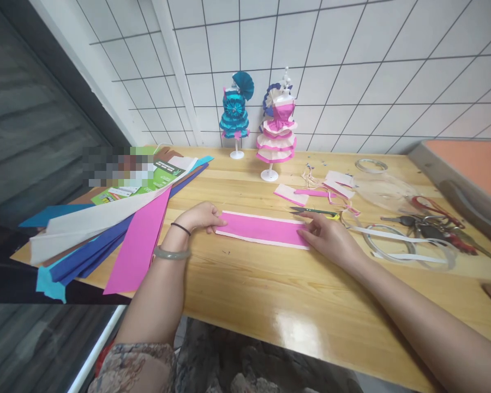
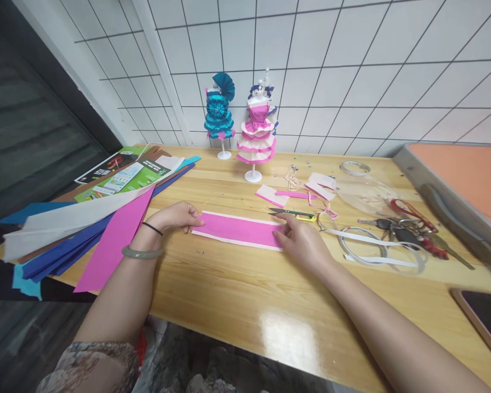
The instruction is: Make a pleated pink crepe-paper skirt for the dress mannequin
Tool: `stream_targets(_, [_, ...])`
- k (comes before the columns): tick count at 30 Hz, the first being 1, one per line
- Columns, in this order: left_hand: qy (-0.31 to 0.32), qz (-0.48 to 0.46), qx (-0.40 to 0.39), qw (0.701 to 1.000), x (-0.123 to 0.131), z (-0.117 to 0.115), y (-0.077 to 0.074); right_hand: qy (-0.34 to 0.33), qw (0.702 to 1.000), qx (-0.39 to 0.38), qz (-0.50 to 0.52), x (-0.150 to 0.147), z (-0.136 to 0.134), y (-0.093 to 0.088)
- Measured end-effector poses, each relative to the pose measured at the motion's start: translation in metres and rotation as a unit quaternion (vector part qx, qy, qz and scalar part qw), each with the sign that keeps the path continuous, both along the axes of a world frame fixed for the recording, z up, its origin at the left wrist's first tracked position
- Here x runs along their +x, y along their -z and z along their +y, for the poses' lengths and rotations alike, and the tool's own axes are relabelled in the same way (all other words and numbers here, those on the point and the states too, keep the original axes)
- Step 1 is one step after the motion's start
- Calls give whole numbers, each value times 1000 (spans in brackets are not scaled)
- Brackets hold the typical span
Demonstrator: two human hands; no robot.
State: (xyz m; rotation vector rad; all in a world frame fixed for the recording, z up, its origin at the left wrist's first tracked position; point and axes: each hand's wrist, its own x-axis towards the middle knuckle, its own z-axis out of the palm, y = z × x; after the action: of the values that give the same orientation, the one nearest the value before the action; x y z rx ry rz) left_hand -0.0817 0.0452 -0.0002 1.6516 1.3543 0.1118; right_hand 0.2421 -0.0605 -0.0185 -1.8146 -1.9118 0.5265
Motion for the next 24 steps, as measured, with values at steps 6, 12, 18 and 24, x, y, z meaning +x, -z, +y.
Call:
stream_targets(6, [7, -5, -6, 1000, -1, 1, 1, 6, 1000, -16, -9, -1, 0, -1])
stream_targets(12, [7, 0, -4, 1000, 0, 1, 1, -4, 1000, -11, -15, 1, 1, 0])
stream_targets(18, [10, 2, -8, 1000, 0, 0, -3, -14, 1000, -2, -8, 3, 2, 2])
stream_targets(24, [21, -2, -15, 1000, -8, 1, -6, -44, 999, -7, 18, 1, 1, 2])
